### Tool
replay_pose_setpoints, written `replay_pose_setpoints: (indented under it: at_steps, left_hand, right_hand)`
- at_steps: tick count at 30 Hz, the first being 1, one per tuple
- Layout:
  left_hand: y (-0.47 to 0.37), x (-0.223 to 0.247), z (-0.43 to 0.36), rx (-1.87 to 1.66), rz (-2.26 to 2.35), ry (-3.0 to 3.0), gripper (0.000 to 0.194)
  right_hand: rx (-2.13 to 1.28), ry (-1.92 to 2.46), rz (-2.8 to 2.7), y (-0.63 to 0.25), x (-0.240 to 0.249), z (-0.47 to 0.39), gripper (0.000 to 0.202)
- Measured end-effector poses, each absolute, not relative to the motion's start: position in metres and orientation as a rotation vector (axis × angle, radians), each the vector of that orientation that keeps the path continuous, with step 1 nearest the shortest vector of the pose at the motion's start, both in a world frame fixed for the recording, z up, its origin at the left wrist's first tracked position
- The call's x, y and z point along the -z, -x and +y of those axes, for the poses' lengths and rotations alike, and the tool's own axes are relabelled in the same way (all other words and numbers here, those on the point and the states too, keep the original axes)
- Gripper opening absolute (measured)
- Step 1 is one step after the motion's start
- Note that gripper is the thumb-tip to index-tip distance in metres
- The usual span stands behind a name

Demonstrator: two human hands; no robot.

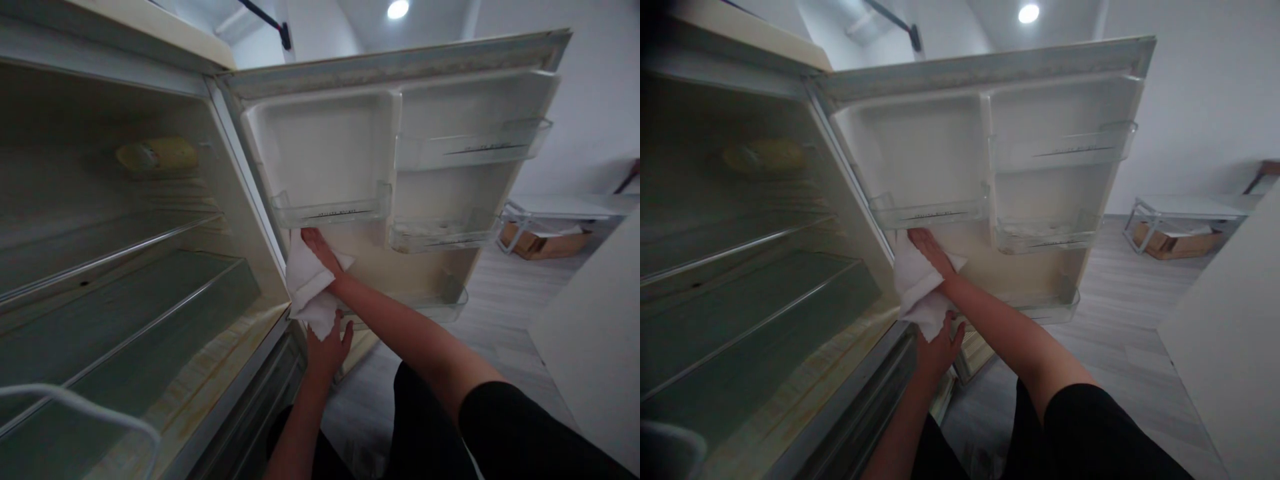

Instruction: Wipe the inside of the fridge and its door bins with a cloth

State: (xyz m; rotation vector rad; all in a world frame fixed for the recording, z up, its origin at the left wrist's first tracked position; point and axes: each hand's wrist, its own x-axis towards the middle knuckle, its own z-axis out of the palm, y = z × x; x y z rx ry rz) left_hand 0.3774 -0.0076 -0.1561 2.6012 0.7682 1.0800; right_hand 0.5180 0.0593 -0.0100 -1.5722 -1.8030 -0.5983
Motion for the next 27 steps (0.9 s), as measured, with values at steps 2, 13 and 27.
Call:
replay_pose_setpoints:
  at_steps: [2, 13, 27]
  left_hand:
    - [-0.377, 0.150, -0.008, -1.170, 0.743, -2.810, 0.035]
    - [-0.373, 0.125, -0.012, -1.128, 0.679, -2.929, 0.017]
    - [-0.382, 0.101, -0.010, -0.763, 0.653, -3.179, 0.028]
  right_hand:
    - [0.638, 1.591, -1.811, -0.529, 0.012, 0.061, 0.054]
    - [1.154, 1.469, -1.961, -0.586, 0.003, 0.013, 0.035]
    - [1.122, 1.537, -1.868, -0.534, 0.021, 0.025, 0.054]
